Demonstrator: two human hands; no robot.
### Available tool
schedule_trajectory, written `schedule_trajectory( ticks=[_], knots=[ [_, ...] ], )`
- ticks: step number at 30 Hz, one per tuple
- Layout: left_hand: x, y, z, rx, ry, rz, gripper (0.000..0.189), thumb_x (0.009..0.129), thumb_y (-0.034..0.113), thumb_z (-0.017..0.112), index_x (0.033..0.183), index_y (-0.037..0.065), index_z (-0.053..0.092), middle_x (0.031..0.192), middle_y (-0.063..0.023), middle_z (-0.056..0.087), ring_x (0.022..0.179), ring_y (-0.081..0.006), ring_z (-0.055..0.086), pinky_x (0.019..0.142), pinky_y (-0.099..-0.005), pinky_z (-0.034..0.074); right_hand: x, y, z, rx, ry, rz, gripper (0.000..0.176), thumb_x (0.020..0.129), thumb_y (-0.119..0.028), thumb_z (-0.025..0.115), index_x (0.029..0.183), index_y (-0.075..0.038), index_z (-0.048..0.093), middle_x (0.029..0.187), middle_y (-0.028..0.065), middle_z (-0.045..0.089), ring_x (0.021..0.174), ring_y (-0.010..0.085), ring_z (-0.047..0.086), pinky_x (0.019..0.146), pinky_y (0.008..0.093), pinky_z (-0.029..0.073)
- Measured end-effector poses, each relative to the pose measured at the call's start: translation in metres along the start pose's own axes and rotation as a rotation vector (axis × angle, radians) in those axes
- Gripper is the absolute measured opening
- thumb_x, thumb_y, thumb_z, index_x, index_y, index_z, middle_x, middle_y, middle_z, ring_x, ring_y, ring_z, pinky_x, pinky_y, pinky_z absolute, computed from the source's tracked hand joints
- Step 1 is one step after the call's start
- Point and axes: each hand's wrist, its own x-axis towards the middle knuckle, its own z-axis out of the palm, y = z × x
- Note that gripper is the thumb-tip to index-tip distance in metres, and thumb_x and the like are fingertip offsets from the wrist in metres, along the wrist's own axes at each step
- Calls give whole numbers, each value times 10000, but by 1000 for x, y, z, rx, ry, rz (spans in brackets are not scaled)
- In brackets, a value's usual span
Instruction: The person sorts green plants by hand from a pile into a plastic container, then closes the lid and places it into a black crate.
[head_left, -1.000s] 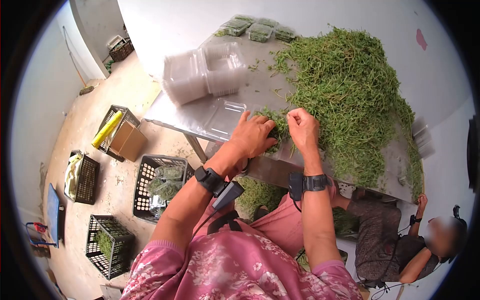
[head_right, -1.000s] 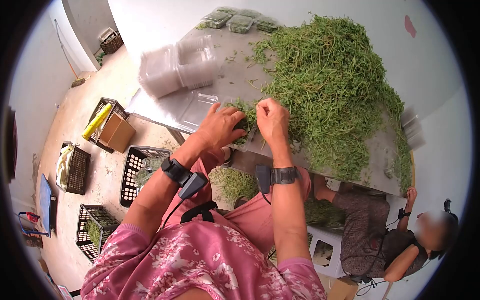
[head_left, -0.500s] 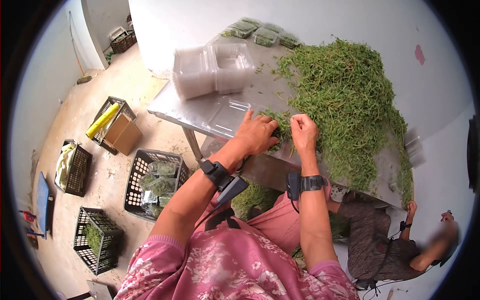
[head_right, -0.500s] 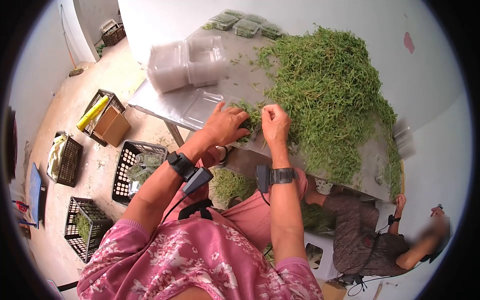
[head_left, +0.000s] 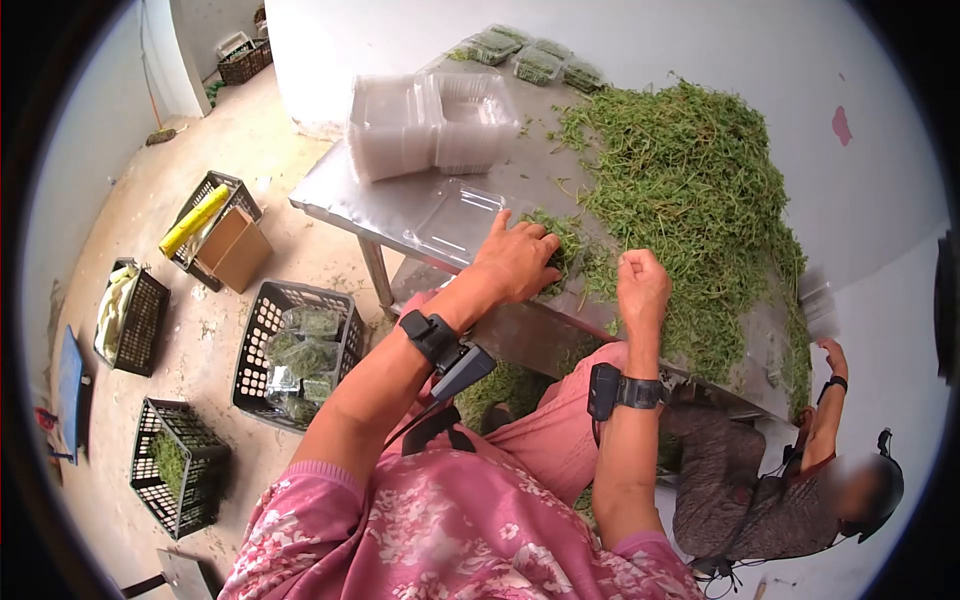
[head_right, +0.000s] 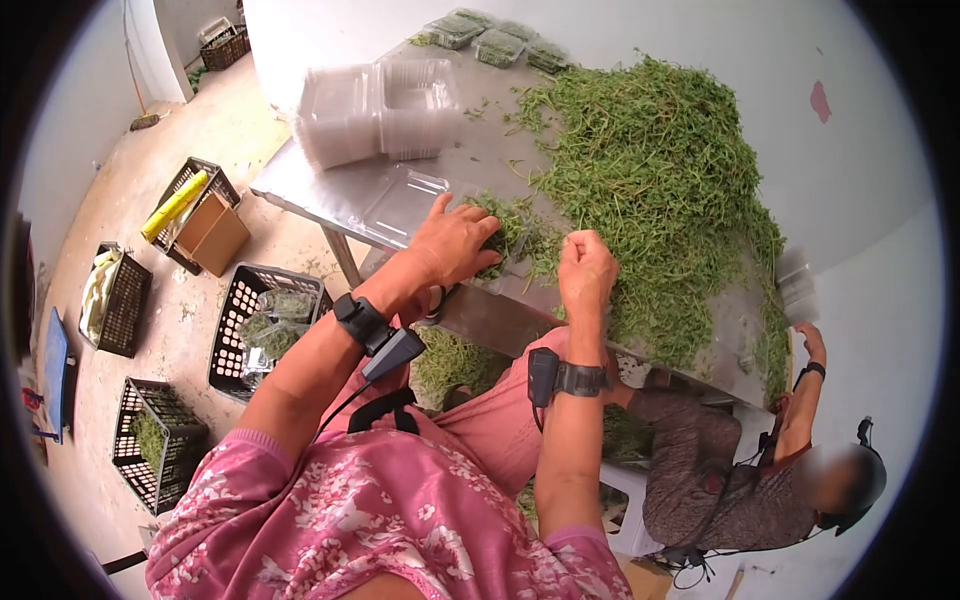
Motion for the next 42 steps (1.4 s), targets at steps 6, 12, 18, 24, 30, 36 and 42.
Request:
schedule_trajectory(
  ticks=[6, 12, 18, 24, 30, 36, 42],
  knots=[
    [-2, 0, 0, -42, 36, 9, 410, 905, 386, 614, 1191, 92, 602, 1148, -95, 616, 1226, -269, 522, 1150, -544, 218, 5, 14, 2, -80, 44, -64, 65, 829, -60, 646, 871, -11, 642, 769, 142, 649, 734, 299, 639, 706, 386, 497],
    [-1, 0, -2, -45, 4, 1, 412, 904, 387, 615, 1185, 86, 604, 1141, -95, 616, 1222, -270, 523, 1148, -547, 222, 12, -6, 3, -301, -82, -187, 245, 819, -103, 698, 1039, -10, 643, 992, 193, 630, 925, 366, 626, 810, 432, 501],
    [-2, 0, -2, -46, -10, -12, 430, 892, 383, 624, 1209, 96, 586, 1158, -82, 601, 1229, -248, 514, 1141, -544, 220, 9, -2, 22, -426, -270, -163, 287, 808, -94, 721, 1070, 1, 655, 1014, 197, 639, 964, 360, 634, 826, 420, 507],
    [-2, 0, -3, -49, 0, -10, 428, 883, 371, 637, 1202, 90, 590, 1166, -84, 596, 1230, -250, 511, 1145, -548, 217, 12, -2, 25, -385, -314, -67, 271, 819, -111, 713, 1063, -6, 658, 1054, 218, 628, 988, 411, 610, 832, 466, 495],
    [-3, 1, -5, -56, 6, -14, 430, 883, 371, 638, 1204, 88, 591, 1163, -83, 595, 1230, -254, 508, 1147, -543, 220, 10, 3, 22, -386, -284, -116, 205, 828, -87, 689, 1006, 11, 662, 1011, 222, 639, 962, 395, 620, 826, 456, 496],
    [-2, -2, 3, -55, 81, 14, 377, 885, 369, 634, 1137, 90, 625, 1101, -99, 613, 1193, -269, 534, 1136, -544, 238, 11, 16, 20, -264, -272, -93, 111, 835, -34, 656, 937, 8, 646, 873, 202, 656, 855, 391, 635, 762, 439, 503],
    [-3, -1, 1, -57, 74, 21, 377, 886, 375, 633, 1135, 93, 624, 1096, -97, 615, 1190, -270, 536, 1138, -542, 237, 17, 19, 18, -18, 42, -111, 81, 855, -18, 645, 934, -4, 652, 813, 132, 679, 711, 245, 662, 678, 351, 515]
  ],
)
